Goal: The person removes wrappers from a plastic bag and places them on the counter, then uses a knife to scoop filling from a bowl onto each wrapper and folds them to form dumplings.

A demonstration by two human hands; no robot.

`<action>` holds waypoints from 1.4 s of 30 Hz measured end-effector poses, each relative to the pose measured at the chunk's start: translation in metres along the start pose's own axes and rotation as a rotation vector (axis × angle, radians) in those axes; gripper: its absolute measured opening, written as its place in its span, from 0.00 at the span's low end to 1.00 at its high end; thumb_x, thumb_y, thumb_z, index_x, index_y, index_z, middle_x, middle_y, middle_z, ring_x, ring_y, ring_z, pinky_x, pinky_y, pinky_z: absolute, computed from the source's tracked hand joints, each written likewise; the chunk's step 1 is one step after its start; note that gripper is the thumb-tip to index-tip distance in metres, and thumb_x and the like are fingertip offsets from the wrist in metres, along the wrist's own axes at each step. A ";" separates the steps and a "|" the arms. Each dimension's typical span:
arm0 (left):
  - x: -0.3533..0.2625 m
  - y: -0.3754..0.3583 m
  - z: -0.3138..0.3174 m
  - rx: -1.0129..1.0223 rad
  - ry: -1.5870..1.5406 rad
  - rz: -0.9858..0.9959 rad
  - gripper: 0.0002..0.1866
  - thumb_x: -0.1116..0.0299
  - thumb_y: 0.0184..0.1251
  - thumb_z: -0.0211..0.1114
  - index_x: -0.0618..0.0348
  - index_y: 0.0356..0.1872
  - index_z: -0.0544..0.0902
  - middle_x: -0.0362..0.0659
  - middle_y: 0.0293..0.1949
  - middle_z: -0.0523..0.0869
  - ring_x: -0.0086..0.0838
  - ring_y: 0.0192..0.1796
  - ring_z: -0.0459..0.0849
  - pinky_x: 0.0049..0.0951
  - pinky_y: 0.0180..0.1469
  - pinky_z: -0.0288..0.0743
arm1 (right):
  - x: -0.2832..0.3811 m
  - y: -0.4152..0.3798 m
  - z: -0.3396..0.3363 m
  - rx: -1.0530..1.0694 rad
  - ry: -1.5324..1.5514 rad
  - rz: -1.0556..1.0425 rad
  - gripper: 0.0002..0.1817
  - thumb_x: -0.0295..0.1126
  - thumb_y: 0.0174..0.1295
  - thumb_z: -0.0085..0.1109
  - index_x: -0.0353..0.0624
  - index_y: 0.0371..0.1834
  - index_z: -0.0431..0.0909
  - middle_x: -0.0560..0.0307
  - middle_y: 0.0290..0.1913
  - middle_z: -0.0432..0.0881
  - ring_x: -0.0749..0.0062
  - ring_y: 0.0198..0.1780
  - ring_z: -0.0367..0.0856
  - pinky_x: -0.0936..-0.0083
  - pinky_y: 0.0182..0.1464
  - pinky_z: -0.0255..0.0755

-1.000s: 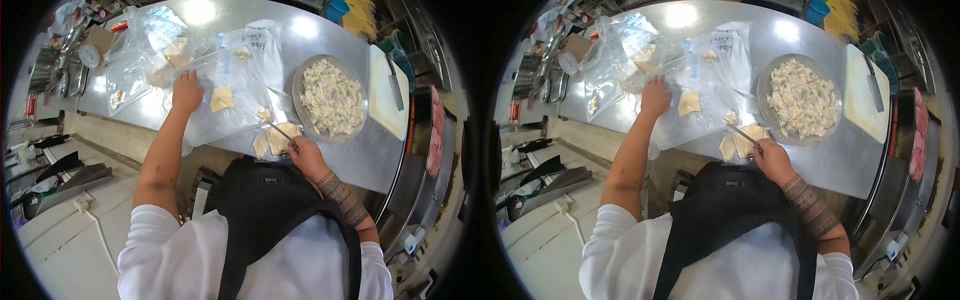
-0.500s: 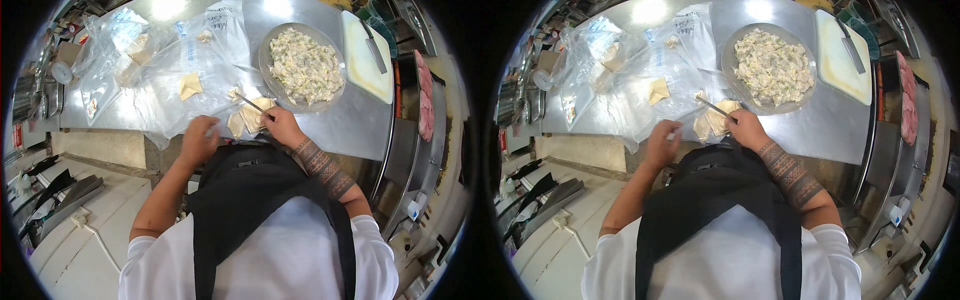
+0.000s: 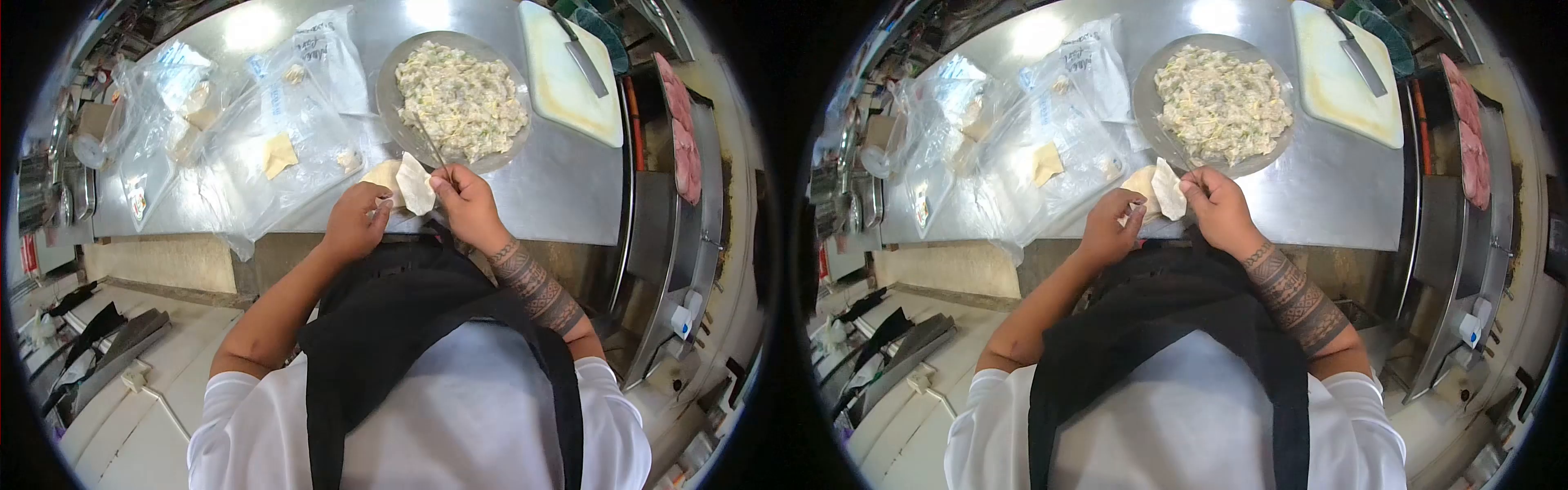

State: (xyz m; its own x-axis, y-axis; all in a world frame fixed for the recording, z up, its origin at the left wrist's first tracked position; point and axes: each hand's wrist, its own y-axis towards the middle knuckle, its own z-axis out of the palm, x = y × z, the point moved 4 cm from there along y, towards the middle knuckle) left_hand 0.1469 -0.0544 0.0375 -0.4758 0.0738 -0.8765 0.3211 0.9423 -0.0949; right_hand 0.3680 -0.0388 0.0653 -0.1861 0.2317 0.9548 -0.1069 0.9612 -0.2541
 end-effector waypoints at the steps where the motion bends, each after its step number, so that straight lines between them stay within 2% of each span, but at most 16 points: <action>1: -0.003 0.002 0.005 0.031 -0.253 -0.167 0.17 0.64 0.78 0.62 0.61 0.61 0.81 0.48 0.53 0.89 0.43 0.54 0.87 0.42 0.56 0.80 | 0.006 -0.001 -0.001 0.044 -0.018 -0.029 0.09 0.32 0.75 0.62 0.36 0.44 0.83 0.59 0.33 0.83 0.78 0.37 0.79 0.74 0.42 0.75; 3: -0.022 0.008 0.017 0.138 -0.835 -0.430 0.22 0.53 0.84 0.55 0.61 0.62 0.80 0.47 0.54 0.89 0.39 0.56 0.87 0.41 0.57 0.81 | 0.019 -0.005 0.000 0.133 -0.055 -0.083 0.09 0.32 0.75 0.62 0.36 0.44 0.83 0.59 0.33 0.84 0.79 0.37 0.79 0.74 0.42 0.75; 4: -0.042 0.014 0.021 0.213 -1.166 -0.518 0.26 0.48 0.85 0.51 0.61 0.62 0.80 0.47 0.55 0.88 0.37 0.57 0.87 0.40 0.58 0.81 | 0.035 -0.010 0.003 0.331 -0.065 0.143 0.07 0.31 0.77 0.61 0.38 0.47 0.82 0.65 0.36 0.82 0.86 0.38 0.76 0.81 0.43 0.74; 5: -0.056 0.017 0.026 0.289 -1.497 -0.605 0.30 0.42 0.87 0.47 0.61 0.63 0.80 0.46 0.56 0.88 0.35 0.58 0.87 0.39 0.58 0.81 | 0.033 -0.010 0.009 0.378 -0.189 -0.059 0.07 0.31 0.76 0.62 0.39 0.48 0.82 0.65 0.37 0.83 0.86 0.39 0.77 0.80 0.45 0.75; 6: -0.050 0.019 0.030 0.300 -1.486 -0.621 0.36 0.36 0.85 0.42 0.61 0.63 0.79 0.49 0.58 0.87 0.36 0.58 0.87 0.41 0.61 0.81 | 0.036 -0.013 0.011 0.417 -0.141 -0.023 0.08 0.30 0.75 0.63 0.39 0.50 0.82 0.65 0.37 0.82 0.86 0.40 0.77 0.80 0.45 0.75; 7: -0.044 0.022 0.035 0.322 -1.523 -0.599 0.34 0.38 0.86 0.43 0.62 0.63 0.79 0.49 0.58 0.87 0.37 0.58 0.87 0.42 0.61 0.81 | 0.042 -0.017 0.011 0.457 -0.093 0.014 0.09 0.30 0.74 0.63 0.39 0.52 0.83 0.66 0.36 0.82 0.86 0.40 0.76 0.80 0.45 0.75; 9: -0.029 0.028 0.047 0.362 -1.602 -0.564 0.31 0.43 0.87 0.46 0.64 0.63 0.79 0.50 0.59 0.86 0.37 0.59 0.87 0.43 0.63 0.81 | 0.067 -0.022 -0.013 0.352 -0.061 0.031 0.11 0.28 0.73 0.62 0.41 0.56 0.84 0.60 0.37 0.84 0.80 0.40 0.80 0.76 0.46 0.77; 10: -0.025 0.028 0.045 0.283 -1.484 -0.592 0.25 0.51 0.85 0.50 0.65 0.62 0.79 0.50 0.58 0.87 0.38 0.59 0.87 0.43 0.63 0.81 | 0.072 -0.024 -0.028 0.302 -0.047 0.040 0.13 0.27 0.73 0.62 0.42 0.57 0.85 0.58 0.37 0.85 0.76 0.40 0.82 0.74 0.46 0.78; 13: -0.030 0.031 0.038 0.142 -1.195 -0.632 0.16 0.68 0.81 0.58 0.67 0.62 0.79 0.52 0.56 0.88 0.41 0.58 0.88 0.43 0.63 0.82 | 0.075 -0.021 -0.091 0.073 -0.719 -0.433 0.18 0.28 0.71 0.57 0.49 0.62 0.85 0.43 0.40 0.87 0.53 0.40 0.88 0.60 0.44 0.80; 16: -0.017 0.028 0.052 0.119 -1.301 -0.709 0.19 0.76 0.75 0.59 0.70 0.63 0.78 0.55 0.57 0.87 0.44 0.59 0.88 0.43 0.65 0.82 | 0.076 -0.009 -0.131 0.167 -1.190 -0.153 0.18 0.27 0.73 0.54 0.49 0.62 0.86 0.42 0.41 0.85 0.46 0.44 0.86 0.53 0.47 0.79; 20: -0.025 0.029 0.068 0.130 -1.384 -0.679 0.25 0.81 0.67 0.56 0.71 0.66 0.75 0.57 0.59 0.86 0.45 0.60 0.88 0.44 0.65 0.82 | 0.071 0.007 -0.145 0.191 -1.319 -0.235 0.19 0.29 0.73 0.52 0.50 0.62 0.86 0.45 0.38 0.85 0.48 0.43 0.86 0.51 0.45 0.79; 23: -0.038 0.031 0.073 0.099 -1.326 -0.630 0.29 0.83 0.63 0.55 0.72 0.69 0.73 0.58 0.61 0.85 0.45 0.60 0.88 0.43 0.66 0.82 | 0.067 0.015 -0.143 0.258 -1.376 -0.243 0.20 0.27 0.71 0.52 0.51 0.61 0.86 0.46 0.38 0.85 0.48 0.41 0.86 0.51 0.44 0.80; 26: -0.040 0.030 0.074 0.083 -1.208 -0.649 0.27 0.80 0.64 0.57 0.65 0.67 0.74 0.55 0.61 0.85 0.43 0.58 0.88 0.46 0.61 0.85 | 0.062 0.017 -0.143 0.335 -1.403 -0.235 0.21 0.26 0.70 0.51 0.51 0.62 0.86 0.46 0.38 0.85 0.47 0.40 0.87 0.51 0.44 0.80; 35: -0.049 0.025 0.083 -0.023 -1.142 -0.638 0.17 0.67 0.74 0.68 0.62 0.59 0.80 0.45 0.49 0.89 0.31 0.47 0.89 0.36 0.50 0.86 | 0.071 0.022 -0.151 0.329 -1.315 -0.340 0.21 0.25 0.69 0.51 0.52 0.62 0.86 0.45 0.37 0.86 0.47 0.41 0.87 0.50 0.44 0.80; 38: -0.050 0.025 0.084 -0.020 -1.087 -0.629 0.16 0.65 0.76 0.69 0.63 0.58 0.80 0.44 0.47 0.89 0.30 0.46 0.89 0.33 0.49 0.86 | 0.063 0.020 -0.148 0.369 -1.343 -0.315 0.21 0.26 0.69 0.51 0.51 0.62 0.86 0.44 0.38 0.87 0.46 0.42 0.87 0.50 0.45 0.80; 42: -0.027 0.023 0.096 -0.206 -1.149 -0.746 0.18 0.68 0.76 0.68 0.70 0.59 0.80 0.48 0.52 0.88 0.35 0.51 0.89 0.37 0.55 0.83 | 0.069 0.023 -0.160 0.387 -1.384 -0.303 0.21 0.25 0.70 0.50 0.50 0.62 0.86 0.43 0.38 0.87 0.46 0.42 0.88 0.50 0.45 0.80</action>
State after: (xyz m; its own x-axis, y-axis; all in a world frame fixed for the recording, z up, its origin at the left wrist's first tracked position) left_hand 0.2461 -0.0660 0.0135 0.4871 -0.6765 -0.5523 0.1179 0.6776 -0.7259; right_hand 0.5088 0.0227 0.1501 -0.8526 -0.5064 0.1285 -0.5194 0.7951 -0.3129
